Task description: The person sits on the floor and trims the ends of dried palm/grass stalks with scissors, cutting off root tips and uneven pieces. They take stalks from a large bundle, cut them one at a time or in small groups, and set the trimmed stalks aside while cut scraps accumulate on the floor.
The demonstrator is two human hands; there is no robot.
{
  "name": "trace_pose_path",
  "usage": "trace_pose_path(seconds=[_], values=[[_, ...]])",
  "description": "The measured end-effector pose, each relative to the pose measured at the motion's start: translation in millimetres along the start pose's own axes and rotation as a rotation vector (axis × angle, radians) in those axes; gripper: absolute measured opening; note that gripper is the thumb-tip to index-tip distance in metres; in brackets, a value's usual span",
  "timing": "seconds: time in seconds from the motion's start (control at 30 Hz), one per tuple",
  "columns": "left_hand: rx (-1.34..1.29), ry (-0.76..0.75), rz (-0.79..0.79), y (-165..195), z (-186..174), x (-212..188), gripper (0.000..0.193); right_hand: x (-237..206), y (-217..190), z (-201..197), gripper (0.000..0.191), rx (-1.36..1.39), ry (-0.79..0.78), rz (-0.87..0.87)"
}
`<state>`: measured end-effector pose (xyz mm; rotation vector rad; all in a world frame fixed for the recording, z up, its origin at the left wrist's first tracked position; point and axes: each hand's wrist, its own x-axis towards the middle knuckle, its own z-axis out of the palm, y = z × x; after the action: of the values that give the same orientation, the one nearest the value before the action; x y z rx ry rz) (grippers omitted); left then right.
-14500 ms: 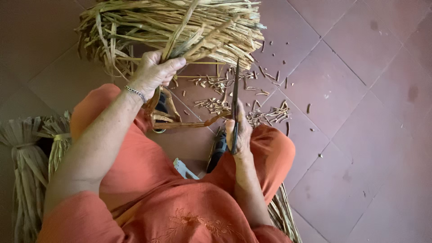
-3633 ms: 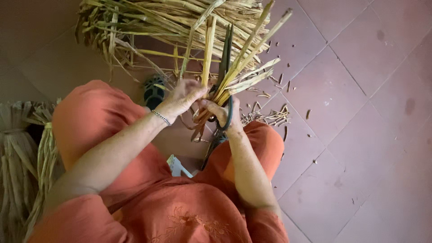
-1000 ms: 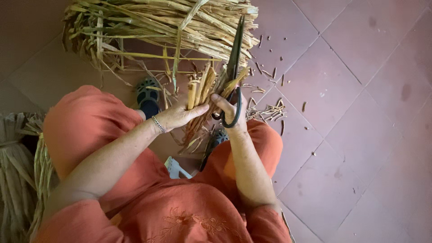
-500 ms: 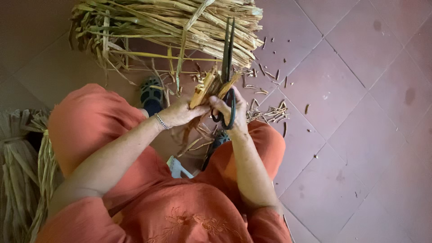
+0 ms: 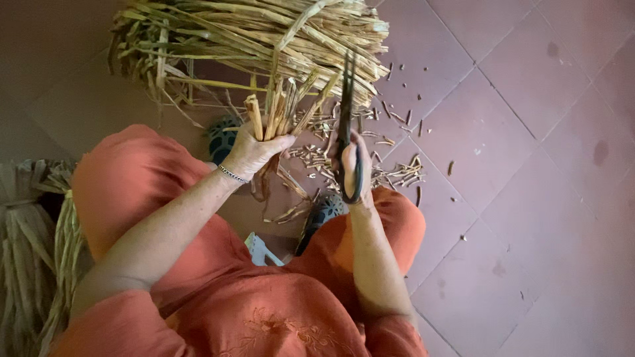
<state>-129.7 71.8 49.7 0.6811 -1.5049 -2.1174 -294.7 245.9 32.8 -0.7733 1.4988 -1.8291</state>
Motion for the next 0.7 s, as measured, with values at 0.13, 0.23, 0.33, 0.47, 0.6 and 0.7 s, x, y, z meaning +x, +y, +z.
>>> trace_pose_path(seconds=[0.13,0.23,0.33,0.47,0.6,0.7], values=[[-0.076,0.063,-0.023,5,-5,-1,0.011,-9,3,-3,0.075,-0.196,-0.045,-0.032],[-0.016,0.024,0.017,8,-7,-3,0.009,-11,4,-6,0.079,-0.195,-0.042,0.002],[0.06,0.048,-0.013,8,-6,-3,0.012,-10,4,-8,0.08,-0.156,-0.055,0.005],[0.116,0.06,-0.028,5,-4,-3,0.016,-8,-1,-9,0.079,-0.293,-0.027,-0.025],[0.114,0.048,-0.022,3,-6,-5,0.017,-10,-15,-8,0.069,-0.365,-0.011,-0.029],[0.077,0.056,-0.064,3,-6,-4,0.017,-12,-25,-7,0.059,-0.435,0.031,0.049]])
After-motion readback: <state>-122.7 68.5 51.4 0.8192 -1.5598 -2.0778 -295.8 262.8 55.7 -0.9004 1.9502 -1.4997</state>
